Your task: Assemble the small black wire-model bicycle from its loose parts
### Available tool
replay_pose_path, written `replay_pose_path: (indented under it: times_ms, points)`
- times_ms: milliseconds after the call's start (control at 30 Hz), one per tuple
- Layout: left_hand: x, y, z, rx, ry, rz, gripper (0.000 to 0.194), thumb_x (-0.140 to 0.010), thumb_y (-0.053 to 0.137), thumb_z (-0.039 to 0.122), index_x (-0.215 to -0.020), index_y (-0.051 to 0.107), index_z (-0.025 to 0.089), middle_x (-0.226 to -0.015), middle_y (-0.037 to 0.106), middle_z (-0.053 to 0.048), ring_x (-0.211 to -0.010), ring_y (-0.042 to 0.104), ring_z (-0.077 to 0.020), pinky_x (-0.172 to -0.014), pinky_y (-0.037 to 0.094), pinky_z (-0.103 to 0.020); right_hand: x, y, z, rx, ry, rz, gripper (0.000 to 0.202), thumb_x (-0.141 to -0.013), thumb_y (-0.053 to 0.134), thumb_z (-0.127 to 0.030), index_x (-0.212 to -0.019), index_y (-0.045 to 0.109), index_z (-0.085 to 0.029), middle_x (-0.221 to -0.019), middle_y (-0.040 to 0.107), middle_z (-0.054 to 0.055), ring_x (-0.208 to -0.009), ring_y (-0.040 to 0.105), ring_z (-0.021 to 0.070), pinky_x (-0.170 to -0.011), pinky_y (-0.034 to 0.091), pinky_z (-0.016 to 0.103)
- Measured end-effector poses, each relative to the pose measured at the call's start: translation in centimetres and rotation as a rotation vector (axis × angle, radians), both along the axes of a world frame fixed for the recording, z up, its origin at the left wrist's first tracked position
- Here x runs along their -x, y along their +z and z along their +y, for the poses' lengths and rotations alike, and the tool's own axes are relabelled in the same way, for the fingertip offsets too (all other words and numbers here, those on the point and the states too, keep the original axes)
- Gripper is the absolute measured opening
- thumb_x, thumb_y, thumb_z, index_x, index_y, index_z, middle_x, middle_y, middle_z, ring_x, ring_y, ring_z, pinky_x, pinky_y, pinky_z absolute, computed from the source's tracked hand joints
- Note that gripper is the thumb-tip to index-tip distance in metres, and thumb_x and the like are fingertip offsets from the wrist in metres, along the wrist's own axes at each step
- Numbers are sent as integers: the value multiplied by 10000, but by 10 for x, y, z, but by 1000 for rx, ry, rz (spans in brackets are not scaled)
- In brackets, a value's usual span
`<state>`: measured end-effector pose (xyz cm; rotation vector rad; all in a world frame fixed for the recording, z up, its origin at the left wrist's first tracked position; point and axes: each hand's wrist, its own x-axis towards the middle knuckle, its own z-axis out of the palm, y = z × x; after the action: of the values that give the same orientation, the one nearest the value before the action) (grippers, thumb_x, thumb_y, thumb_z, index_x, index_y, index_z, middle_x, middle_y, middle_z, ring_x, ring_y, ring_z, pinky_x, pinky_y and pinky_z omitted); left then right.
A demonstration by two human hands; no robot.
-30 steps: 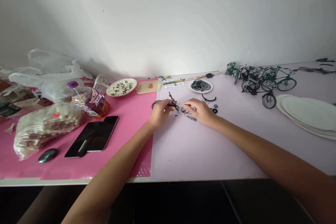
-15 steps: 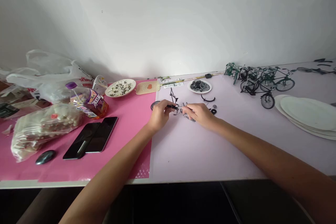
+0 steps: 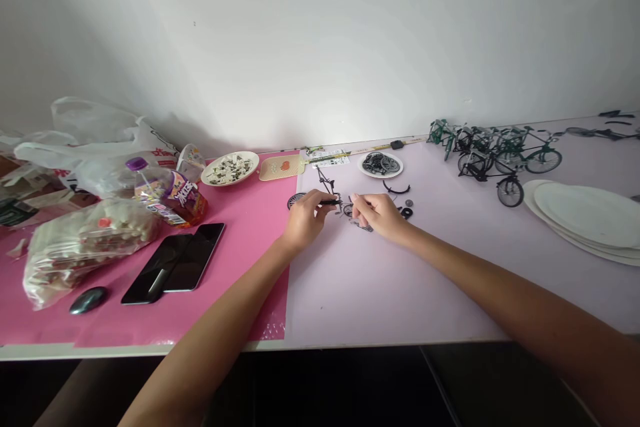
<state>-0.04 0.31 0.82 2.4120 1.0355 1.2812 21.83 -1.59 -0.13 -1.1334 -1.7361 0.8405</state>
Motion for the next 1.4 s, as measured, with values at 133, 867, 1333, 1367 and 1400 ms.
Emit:
replay_pose_path:
  times_ms: [133,867,1333,1367,1400]
  points:
    - [1,2,-2,-43,71,140,173,-995,625,298,-1091,722,193,-958,751,-77,-775,701,-177,-672,521,-283,-1,-2,2,-129,-65,-22,563,-1021,426,-668,-769,625,-206,-590,600,8,-526,560,151,-552,451,280]
    - [0,5,-8,-150,33,246,198,-1008,582,236,-1154,714,219,-1042,750,-77,-889,728,-176,-678,538,-255,10,-11,0,-225,-46,-134,255,-980,579,-472,-1024,625,-225,-666,636,-12,-551,575,154,-555,432,268]
    - [4,8,-10,259,-108,-307,780,-986,591,527,-1557,153,226,-1255,690,-180,-956,751,-214,-928,570,-407,0,-15,6,-419,-190,53,282,-938,676,-451,-1014,812,-215,-978,816,90,-864,774,249,-833,678,413]
    - [4,8,-8,310,-107,-379,786,-988,591,530,-1558,144,225,-1222,705,-170,-941,753,-205,-938,569,-408,-2,-16,7,-445,-182,42,264,-948,667,-427,-1022,814,-221,-989,817,89,-881,779,250,-843,677,412]
    - [3,8,-5,368,-109,-444,816,-973,618,534,-1558,144,222,-1182,723,-157,-934,756,-202,-949,567,-412,-3,-16,8,-470,-168,31,246,-956,656,-398,-1034,814,-226,-1002,818,87,-899,782,250,-851,675,410]
